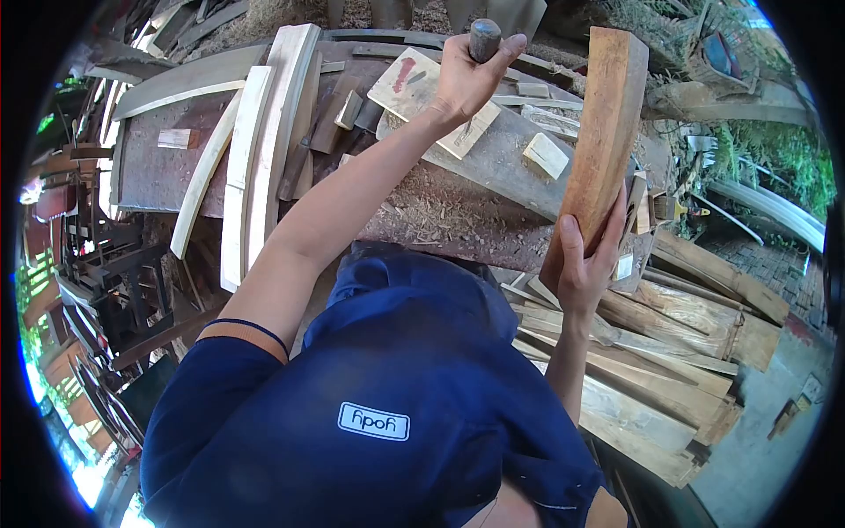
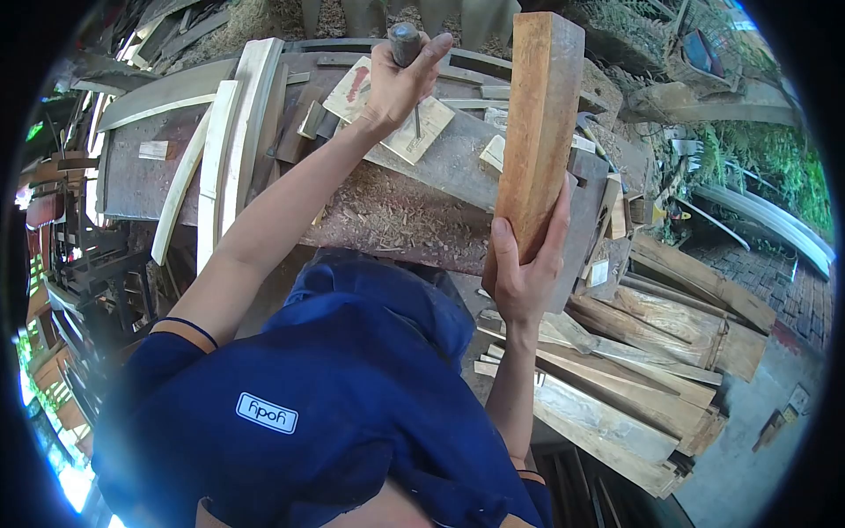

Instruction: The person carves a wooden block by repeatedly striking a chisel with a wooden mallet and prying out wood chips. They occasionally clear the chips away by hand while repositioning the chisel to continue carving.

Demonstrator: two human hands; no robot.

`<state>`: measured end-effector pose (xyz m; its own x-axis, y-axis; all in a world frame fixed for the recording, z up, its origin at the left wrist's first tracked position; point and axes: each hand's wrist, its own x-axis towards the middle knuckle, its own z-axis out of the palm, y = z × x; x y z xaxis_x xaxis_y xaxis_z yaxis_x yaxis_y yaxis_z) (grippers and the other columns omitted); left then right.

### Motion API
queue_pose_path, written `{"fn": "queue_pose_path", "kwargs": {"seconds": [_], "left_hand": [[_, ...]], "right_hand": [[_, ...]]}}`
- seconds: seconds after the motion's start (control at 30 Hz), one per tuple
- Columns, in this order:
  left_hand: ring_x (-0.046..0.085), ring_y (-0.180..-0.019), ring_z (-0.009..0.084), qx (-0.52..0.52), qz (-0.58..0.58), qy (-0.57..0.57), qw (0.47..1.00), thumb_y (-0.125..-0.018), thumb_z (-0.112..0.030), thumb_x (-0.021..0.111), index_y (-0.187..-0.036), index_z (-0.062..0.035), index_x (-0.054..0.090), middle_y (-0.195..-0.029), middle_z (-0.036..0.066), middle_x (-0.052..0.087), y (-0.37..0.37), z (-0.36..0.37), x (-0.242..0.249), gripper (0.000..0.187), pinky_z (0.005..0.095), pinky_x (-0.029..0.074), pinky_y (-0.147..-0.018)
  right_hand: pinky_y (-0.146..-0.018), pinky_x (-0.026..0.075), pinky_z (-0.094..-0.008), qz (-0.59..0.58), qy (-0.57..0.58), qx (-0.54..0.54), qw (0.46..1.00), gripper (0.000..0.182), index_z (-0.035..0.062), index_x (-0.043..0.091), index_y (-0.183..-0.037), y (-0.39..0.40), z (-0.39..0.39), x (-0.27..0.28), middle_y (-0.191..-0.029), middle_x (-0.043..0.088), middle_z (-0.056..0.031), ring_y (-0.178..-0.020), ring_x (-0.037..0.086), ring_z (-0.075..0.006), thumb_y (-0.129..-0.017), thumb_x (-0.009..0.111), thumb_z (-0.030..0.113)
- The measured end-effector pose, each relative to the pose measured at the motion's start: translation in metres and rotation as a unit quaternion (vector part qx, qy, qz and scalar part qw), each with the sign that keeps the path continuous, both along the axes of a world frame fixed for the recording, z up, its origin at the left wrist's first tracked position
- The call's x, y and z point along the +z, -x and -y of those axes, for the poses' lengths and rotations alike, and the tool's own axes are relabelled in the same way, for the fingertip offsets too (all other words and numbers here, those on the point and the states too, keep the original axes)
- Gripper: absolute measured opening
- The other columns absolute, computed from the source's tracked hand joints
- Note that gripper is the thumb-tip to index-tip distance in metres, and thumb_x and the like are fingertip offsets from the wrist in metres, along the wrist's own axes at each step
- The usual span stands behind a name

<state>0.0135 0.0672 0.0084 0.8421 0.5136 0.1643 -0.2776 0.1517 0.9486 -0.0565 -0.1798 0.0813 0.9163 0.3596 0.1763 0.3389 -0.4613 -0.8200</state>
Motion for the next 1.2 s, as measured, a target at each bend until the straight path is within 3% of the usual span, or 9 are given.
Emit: {"fn": "queue_pose_path", "kwargs": {"seconds": [0.47, 0.83, 0.9, 0.93, 0.97, 1.03, 1.1, 1.17, 1.2], "left_hand": [[0.045, -0.056, 0.0048, -0.008, -0.017, 0.008, 1.0, -0.09, -0.034, 0.072, -0.068, -0.003, 0.063, -0.057, -0.004, 0.053, 0.006, 0.013, 0.002, 0.039, 0.0263, 0.038, -0.051], [0.036, -0.052, 0.0054, -0.006, 0.028, -0.146, 0.989, -0.087, -0.025, 0.074, -0.073, -0.0001, 0.064, -0.053, -0.001, 0.045, 0.012, 0.037, 0.004, 0.031, 0.027, 0.034, -0.047], [0.032, -0.056, 0.003, -0.017, 0.032, -0.172, 0.984, -0.09, -0.019, 0.073, -0.066, -0.0027, 0.055, -0.054, -0.007, 0.039, 0.016, 0.043, 0.006, 0.034, 0.0232, 0.03, -0.049], [0.031, -0.056, 0.0027, -0.014, 0.045, -0.178, 0.983, -0.089, -0.019, 0.073, -0.066, -0.0028, 0.055, -0.053, -0.006, 0.037, 0.016, 0.046, 0.007, 0.034, 0.0237, 0.03, -0.049], [0.031, -0.056, 0.0023, -0.009, 0.058, -0.186, 0.981, -0.088, -0.02, 0.074, -0.066, -0.0028, 0.055, -0.052, -0.005, 0.036, 0.016, 0.047, 0.007, 0.034, 0.0241, 0.03, -0.048], [0.033, -0.052, 0.0071, -0.003, 0.061, -0.198, 0.978, -0.086, -0.018, 0.075, -0.067, -0.0029, 0.056, -0.052, 0.0, 0.039, 0.017, 0.052, 0.002, 0.031, 0.0268, 0.032, -0.047], [0.058, -0.056, 0.0295, -0.028, 0.082, -0.271, 0.959, -0.073, -0.015, 0.077, -0.079, -0.0079, 0.064, -0.063, 0.011, 0.059, 0.018, 0.058, -0.005, 0.016, 0.0347, 0.049, -0.056], [0.063, -0.066, 0.0328, -0.06, 0.063, -0.274, 0.958, -0.069, -0.016, 0.074, -0.081, -0.0118, 0.062, -0.068, 0.01, 0.062, 0.026, 0.066, -0.008, 0.017, 0.0397, 0.051, -0.059], [0.064, -0.069, 0.0327, -0.073, 0.067, -0.315, 0.944, -0.069, -0.018, 0.073, -0.081, -0.013, 0.062, -0.069, 0.009, 0.062, 0.026, 0.071, -0.01, 0.017, 0.0413, 0.051, -0.06]], "right_hand": [[-0.11, 0.032, -0.0422, 0.002, 0.004, 0.01, 1.0, 0.08, -0.0017, 0.024, -0.151, -0.004, -0.004, 0.001, -0.143, 0.042, -0.0246, -0.13, 0.044, -0.0327, -0.089, 0.066, 0.025], [-0.11, 0.032, -0.0436, 0.059, -0.006, 0.015, 0.998, 0.079, -0.0069, 0.023, -0.149, -0.019, -0.014, 0.026, -0.145, 0.037, -0.0254, -0.132, 0.041, -0.0336, -0.088, 0.063, 0.021], [-0.101, 0.041, -0.0422, 0.111, -0.038, 0.011, 0.993, 0.075, -0.0046, 0.024, -0.15, -0.02, -0.021, 0.043, -0.14, 0.041, -0.0243, -0.12, 0.05, -0.0324, -0.09, 0.058, 0.025], [-0.08, 0.052, -0.037, 0.085, -0.064, 0.009, 0.994, 0.075, -0.0031, 0.022, -0.15, -0.021, -0.018, 0.044, -0.134, 0.044, -0.0221, -0.097, 0.059, -0.0265, -0.089, 0.057, 0.023], [-0.08, 0.052, -0.037, 0.086, -0.065, 0.01, 0.994, 0.075, -0.0031, 0.022, -0.15, -0.023, -0.017, 0.044, -0.134, 0.044, -0.0221, -0.097, 0.059, -0.0265, -0.089, 0.057, 0.023], [-0.065, 0.052, -0.0324, 0.105, -0.068, 0.024, 0.992, 0.074, -0.0016, 0.021, -0.151, -0.025, -0.014, 0.04, -0.13, 0.046, -0.0207, -0.081, 0.06, -0.0223, -0.09, 0.057, 0.022], [-0.071, 0.052, -0.0334, 0.109, -0.052, 0.025, 0.992, 0.072, -0.0009, 0.021, -0.152, -0.027, -0.008, 0.032, -0.133, 0.045, -0.0204, -0.088, 0.059, -0.0229, -0.092, 0.056, 0.02], [-0.073, 0.051, -0.0329, 0.187, 0.046, 0.034, 0.981, 0.072, 0.0001, 0.021, -0.153, -0.03, -0.002, 0.023, -0.136, 0.044, -0.0194, -0.091, 0.058, -0.0221, -0.092, 0.056, 0.02], [-0.079, 0.05, -0.0332, 0.072, -0.04, -0.01, 0.997, 0.073, 0.0001, 0.021, -0.153, -0.019, -0.008, 0.022, -0.14, 0.042, -0.0191, -0.098, 0.056, -0.022, -0.093, 0.056, 0.021]]}}
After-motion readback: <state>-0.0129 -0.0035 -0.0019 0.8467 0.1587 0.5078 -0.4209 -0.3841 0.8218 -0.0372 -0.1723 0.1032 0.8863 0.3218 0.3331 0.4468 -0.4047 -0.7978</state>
